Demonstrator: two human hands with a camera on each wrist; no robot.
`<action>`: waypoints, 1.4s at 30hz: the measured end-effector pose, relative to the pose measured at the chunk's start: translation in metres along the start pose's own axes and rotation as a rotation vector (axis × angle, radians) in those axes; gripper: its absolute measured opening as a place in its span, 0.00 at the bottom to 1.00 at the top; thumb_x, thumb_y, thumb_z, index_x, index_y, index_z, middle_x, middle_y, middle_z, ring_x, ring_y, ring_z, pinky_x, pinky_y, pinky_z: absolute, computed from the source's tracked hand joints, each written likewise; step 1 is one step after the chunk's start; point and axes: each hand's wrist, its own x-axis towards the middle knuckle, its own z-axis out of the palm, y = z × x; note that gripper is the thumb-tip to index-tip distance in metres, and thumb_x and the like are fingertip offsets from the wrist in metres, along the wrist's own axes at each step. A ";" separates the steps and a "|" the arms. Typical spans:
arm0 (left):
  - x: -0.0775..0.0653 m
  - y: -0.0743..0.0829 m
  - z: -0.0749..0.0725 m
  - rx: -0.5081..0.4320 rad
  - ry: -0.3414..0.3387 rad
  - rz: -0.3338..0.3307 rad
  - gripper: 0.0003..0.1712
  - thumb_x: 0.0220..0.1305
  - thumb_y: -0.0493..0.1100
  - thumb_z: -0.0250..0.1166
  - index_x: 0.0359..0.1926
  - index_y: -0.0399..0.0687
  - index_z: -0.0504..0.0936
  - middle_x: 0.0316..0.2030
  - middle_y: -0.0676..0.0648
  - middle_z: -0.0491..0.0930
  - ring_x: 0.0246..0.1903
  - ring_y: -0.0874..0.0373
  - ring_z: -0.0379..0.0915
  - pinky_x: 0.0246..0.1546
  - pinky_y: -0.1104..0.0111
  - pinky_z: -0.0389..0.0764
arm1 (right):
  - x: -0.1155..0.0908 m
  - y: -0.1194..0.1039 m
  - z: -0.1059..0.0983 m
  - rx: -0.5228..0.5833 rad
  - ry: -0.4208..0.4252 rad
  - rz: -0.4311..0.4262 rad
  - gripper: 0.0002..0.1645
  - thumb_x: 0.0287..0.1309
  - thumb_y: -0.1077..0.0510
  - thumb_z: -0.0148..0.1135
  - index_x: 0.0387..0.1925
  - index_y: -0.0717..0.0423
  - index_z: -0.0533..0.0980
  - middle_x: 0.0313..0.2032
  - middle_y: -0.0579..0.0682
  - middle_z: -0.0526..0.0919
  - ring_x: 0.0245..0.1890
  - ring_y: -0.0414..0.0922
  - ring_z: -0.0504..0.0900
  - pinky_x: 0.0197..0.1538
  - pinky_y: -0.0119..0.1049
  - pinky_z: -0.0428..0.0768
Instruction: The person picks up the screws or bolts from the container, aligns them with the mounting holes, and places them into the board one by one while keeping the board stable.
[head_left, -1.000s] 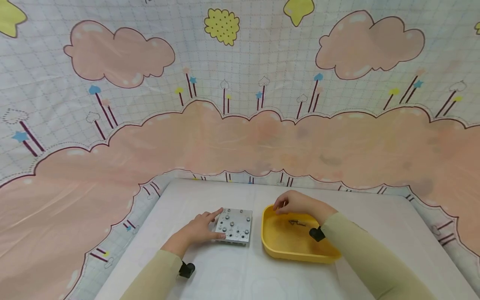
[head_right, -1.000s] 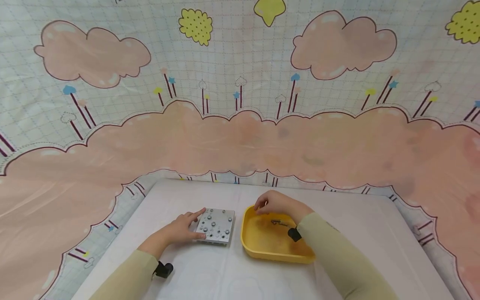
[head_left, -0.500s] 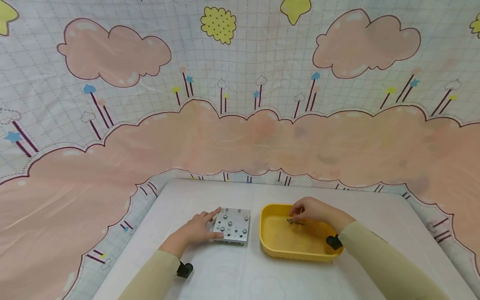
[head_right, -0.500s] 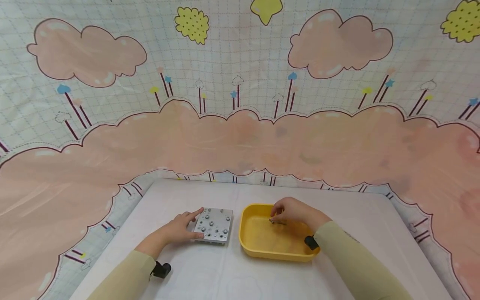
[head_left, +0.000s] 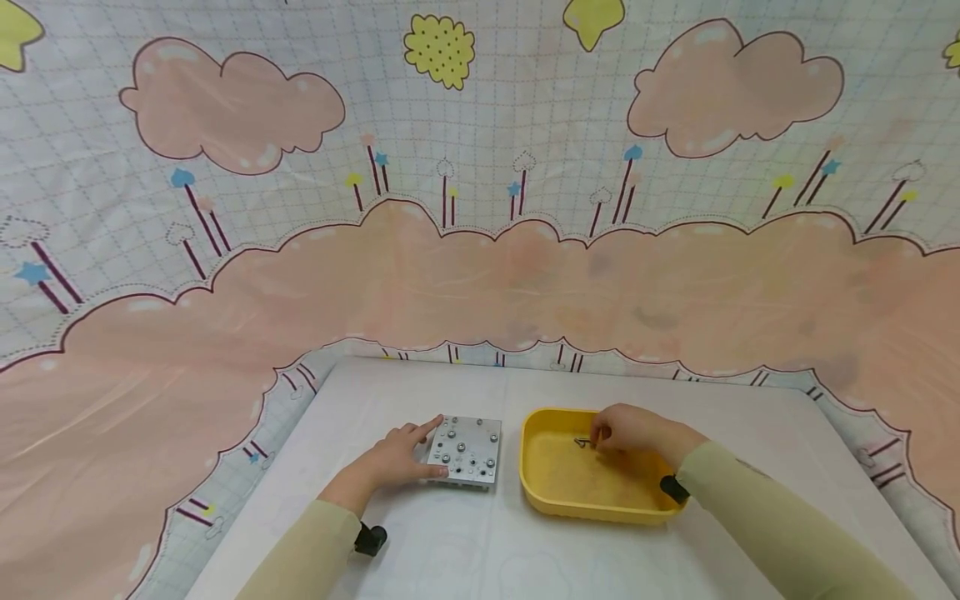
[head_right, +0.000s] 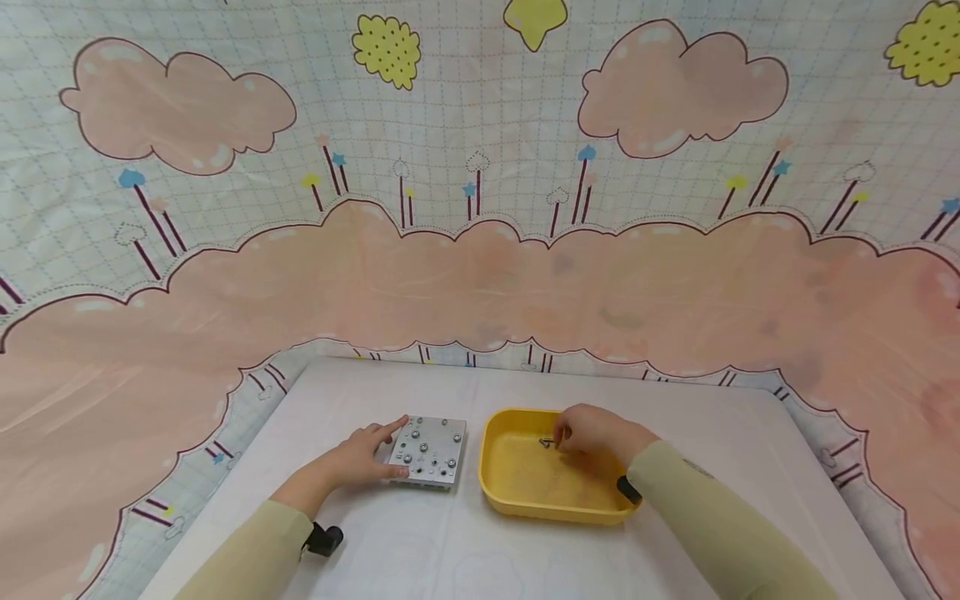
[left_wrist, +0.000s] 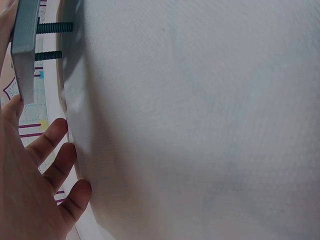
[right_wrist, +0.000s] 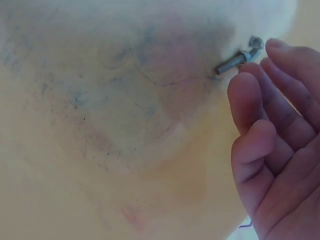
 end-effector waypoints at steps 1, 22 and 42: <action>0.000 0.000 0.000 0.000 0.001 0.001 0.58 0.47 0.73 0.71 0.76 0.72 0.56 0.64 0.44 0.71 0.64 0.40 0.64 0.59 0.36 0.66 | 0.000 -0.001 0.000 -0.019 0.001 -0.004 0.03 0.58 0.60 0.70 0.34 0.49 0.83 0.27 0.44 0.76 0.27 0.42 0.74 0.33 0.35 0.76; 0.002 0.000 0.001 0.008 0.008 0.008 0.58 0.47 0.73 0.71 0.76 0.71 0.56 0.63 0.44 0.72 0.63 0.41 0.65 0.60 0.38 0.67 | 0.006 -0.003 0.012 -0.157 0.007 -0.089 0.05 0.57 0.64 0.69 0.29 0.53 0.80 0.25 0.42 0.74 0.28 0.42 0.71 0.37 0.38 0.75; 0.000 0.002 0.000 0.003 0.001 -0.004 0.58 0.46 0.74 0.71 0.76 0.72 0.56 0.64 0.44 0.71 0.63 0.41 0.64 0.59 0.37 0.67 | 0.009 -0.004 0.012 -0.139 -0.007 -0.146 0.09 0.58 0.64 0.66 0.26 0.50 0.77 0.22 0.40 0.71 0.27 0.40 0.70 0.35 0.36 0.69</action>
